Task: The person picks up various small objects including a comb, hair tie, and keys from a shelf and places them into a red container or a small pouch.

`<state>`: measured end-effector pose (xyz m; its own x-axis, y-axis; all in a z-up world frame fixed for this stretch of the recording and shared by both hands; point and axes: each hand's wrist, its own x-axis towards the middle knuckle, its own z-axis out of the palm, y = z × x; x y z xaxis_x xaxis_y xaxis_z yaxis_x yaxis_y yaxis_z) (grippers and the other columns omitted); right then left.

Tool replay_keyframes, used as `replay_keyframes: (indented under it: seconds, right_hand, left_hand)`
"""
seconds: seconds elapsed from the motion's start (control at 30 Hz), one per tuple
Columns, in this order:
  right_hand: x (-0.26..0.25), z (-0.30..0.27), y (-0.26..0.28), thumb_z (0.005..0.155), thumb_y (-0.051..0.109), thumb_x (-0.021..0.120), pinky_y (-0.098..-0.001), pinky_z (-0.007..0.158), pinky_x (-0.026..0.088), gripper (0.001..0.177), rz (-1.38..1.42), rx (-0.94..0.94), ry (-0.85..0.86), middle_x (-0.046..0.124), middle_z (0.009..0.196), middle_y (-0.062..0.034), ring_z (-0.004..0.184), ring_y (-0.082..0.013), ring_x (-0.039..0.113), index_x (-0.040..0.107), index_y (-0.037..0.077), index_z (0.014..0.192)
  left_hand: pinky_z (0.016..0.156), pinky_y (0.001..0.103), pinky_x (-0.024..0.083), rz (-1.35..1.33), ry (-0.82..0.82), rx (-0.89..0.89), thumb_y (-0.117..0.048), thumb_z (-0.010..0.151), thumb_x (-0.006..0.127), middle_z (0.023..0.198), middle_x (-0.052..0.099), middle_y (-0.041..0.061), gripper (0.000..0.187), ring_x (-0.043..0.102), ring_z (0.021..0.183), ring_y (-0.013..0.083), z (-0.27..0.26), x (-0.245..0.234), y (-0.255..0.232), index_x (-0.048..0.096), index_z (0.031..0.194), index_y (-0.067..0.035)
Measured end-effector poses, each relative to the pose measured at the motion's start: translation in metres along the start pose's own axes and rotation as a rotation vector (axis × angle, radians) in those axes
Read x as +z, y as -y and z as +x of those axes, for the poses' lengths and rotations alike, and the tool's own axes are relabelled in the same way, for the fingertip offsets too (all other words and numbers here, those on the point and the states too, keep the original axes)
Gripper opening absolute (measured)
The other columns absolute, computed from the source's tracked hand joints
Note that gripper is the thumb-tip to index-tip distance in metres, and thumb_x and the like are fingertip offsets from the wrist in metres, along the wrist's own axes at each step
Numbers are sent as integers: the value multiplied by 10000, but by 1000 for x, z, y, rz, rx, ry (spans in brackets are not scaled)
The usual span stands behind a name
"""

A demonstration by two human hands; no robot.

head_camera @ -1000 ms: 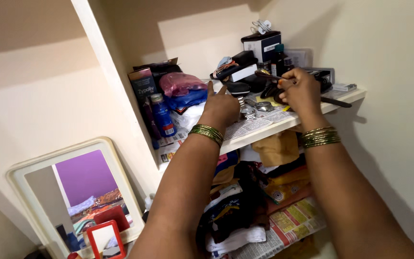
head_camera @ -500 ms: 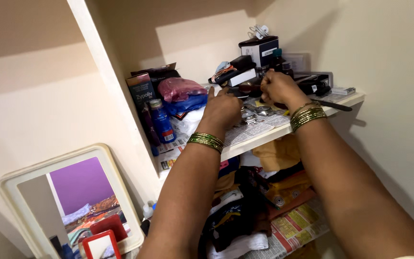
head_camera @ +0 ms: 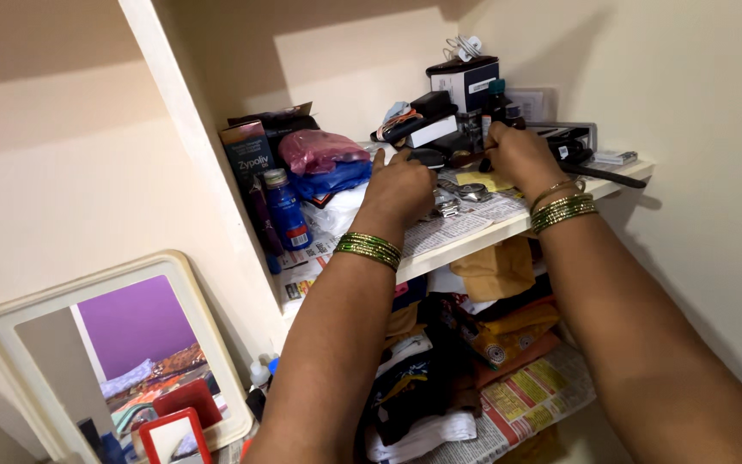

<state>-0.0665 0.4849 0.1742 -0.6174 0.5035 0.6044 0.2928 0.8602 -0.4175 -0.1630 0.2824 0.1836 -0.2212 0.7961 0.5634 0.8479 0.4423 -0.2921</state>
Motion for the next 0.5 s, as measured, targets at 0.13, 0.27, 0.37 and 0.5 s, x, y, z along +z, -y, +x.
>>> replay_keyframes:
  seconds: [0.13, 0.27, 0.37, 0.5]
  right_hand:
    - [1, -6, 0, 947, 147, 672, -479, 827, 560, 191, -191, -41, -50, 749, 986, -173, 930, -360, 721, 699, 129, 1136]
    - [4, -8, -4, 881, 149, 688, -485, 788, 562, 187, -245, -71, -78, 756, 950, -149, 901, -357, 718, 737, 160, 1061]
    - [5, -6, -4, 888, 143, 652, -482, 793, 576, 156, -263, 27, 18, 769, 947, -135, 904, -348, 728, 774, 177, 979]
    - [5, -8, -4, 846, 180, 689, -483, 817, 572, 168, -295, 5, 40, 764, 985, -125, 930, -354, 718, 789, 202, 978]
  left_hand:
    - [1176, 636, 258, -32, -20, 6, -139, 841, 596, 1193, 714, 125, 267, 500, 1365, 327, -2, -3, -2, 805, 1003, -172]
    - [1181, 630, 258, -36, -3, 16, -130, 840, 595, 1201, 712, 112, 285, 495, 1372, 314, -2, -6, -4, 805, 1022, -196]
    - [1185, 621, 245, -70, -9, 18, -102, 800, 605, 1217, 705, 95, 322, 481, 1380, 296, -2, -8, -6, 805, 1027, -213]
    - [1185, 597, 252, -86, -11, 16, -102, 801, 610, 1220, 704, 89, 330, 480, 1379, 288, -1, -7, -6, 801, 1042, -221]
